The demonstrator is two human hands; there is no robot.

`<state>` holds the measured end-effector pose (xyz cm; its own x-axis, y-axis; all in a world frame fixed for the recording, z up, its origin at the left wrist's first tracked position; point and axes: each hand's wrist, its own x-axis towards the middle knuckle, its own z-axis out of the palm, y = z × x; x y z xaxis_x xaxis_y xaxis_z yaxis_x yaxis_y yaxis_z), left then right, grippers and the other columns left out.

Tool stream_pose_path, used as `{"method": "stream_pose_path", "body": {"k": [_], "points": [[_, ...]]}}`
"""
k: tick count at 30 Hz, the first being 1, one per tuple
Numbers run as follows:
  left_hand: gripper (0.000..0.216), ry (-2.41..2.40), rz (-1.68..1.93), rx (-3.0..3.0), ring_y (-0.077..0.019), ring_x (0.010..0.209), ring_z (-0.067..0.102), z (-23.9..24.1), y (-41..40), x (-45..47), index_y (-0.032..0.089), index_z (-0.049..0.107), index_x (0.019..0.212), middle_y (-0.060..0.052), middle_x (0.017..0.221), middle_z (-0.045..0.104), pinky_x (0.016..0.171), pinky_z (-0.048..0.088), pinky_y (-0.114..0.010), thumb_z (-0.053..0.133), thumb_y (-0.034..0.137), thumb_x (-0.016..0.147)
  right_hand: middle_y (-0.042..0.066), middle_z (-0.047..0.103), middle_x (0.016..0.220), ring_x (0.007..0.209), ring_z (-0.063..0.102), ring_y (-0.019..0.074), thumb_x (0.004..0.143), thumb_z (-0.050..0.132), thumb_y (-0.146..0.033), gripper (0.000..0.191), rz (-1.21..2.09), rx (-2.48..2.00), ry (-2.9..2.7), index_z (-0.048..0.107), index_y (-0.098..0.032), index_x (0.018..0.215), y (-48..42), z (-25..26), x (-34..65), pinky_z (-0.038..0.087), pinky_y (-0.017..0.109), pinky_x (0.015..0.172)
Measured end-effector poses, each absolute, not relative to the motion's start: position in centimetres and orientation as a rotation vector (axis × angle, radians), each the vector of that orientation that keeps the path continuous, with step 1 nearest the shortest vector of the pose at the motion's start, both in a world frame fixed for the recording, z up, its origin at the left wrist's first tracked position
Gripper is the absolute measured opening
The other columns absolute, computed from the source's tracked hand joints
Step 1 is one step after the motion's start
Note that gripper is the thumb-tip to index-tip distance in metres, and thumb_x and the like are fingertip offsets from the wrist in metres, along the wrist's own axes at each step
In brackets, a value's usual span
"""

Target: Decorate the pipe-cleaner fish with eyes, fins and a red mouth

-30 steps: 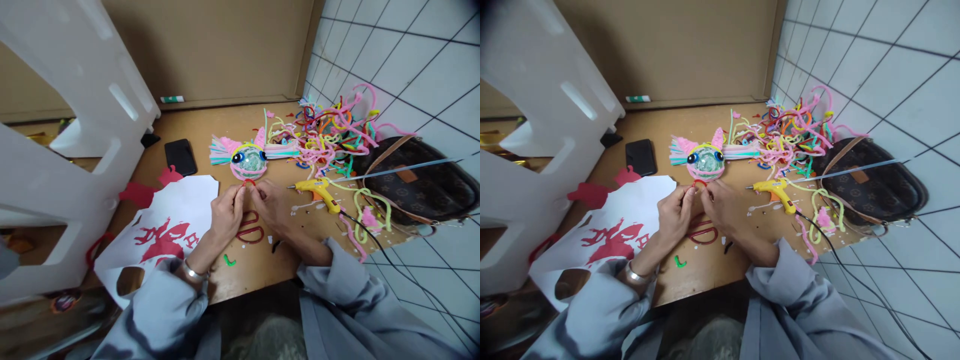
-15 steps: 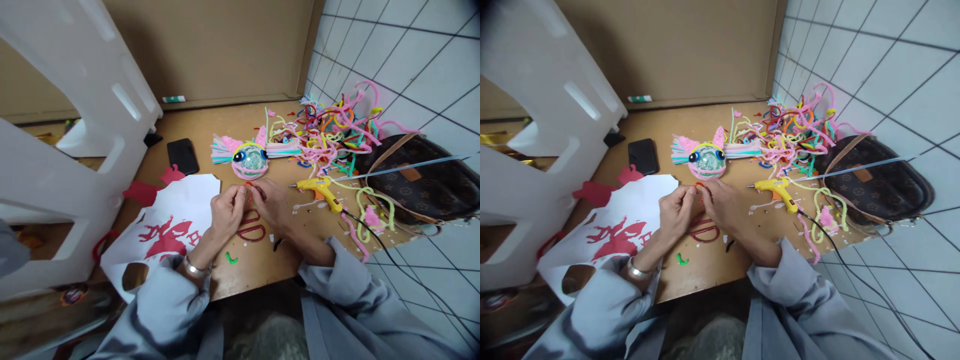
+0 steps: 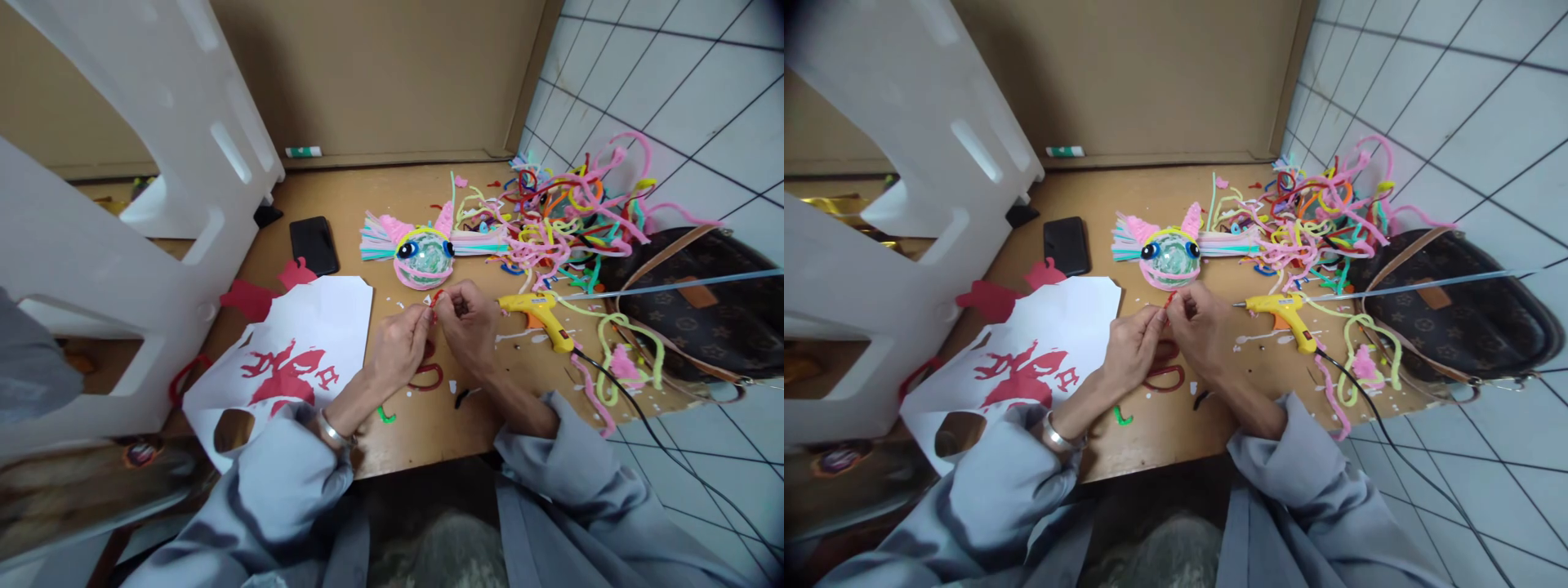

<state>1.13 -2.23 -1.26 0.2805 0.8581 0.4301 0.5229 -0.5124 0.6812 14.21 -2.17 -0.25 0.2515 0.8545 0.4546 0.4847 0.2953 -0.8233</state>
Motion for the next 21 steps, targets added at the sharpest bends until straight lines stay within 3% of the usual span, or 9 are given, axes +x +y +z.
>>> {"method": "stream_pose_path", "body": {"k": [15, 21], "points": [[0.036, 1.191, 1.109, 1.774, -0.0144, 0.054, 0.06, -1.07, -2.84, 1.51, 0.021, 0.05, 0.071, 0.002, 0.057, 0.052, 0.054, 0.048, -0.025, 0.04, 0.041, 0.1, -0.004, 0.062, 0.063, 0.056, 0.057, 0.012, 0.086, 0.052, -0.028, 0.015, 0.486, -1.333, -1.395, 0.054, -0.024, 0.071, -2.12, -0.35, 14.14, 0.046, 0.026, 0.056], [0.034, 1.165, 1.084, 1.805, -0.0119, 0.049, 0.054, -0.87, -2.71, 1.51, 0.02, 0.05, 0.069, 0.003, 0.054, 0.053, 0.054, 0.043, -0.024, 0.041, 0.034, 0.098, -0.004, 0.062, 0.063, 0.056, 0.058, 0.0125, 0.085, 0.053, -0.026, 0.014, 0.458, -1.344, -1.403, 0.055, -0.024, 0.071, -2.08, -0.54, 14.18, 0.046, 0.027, 0.058]]}}
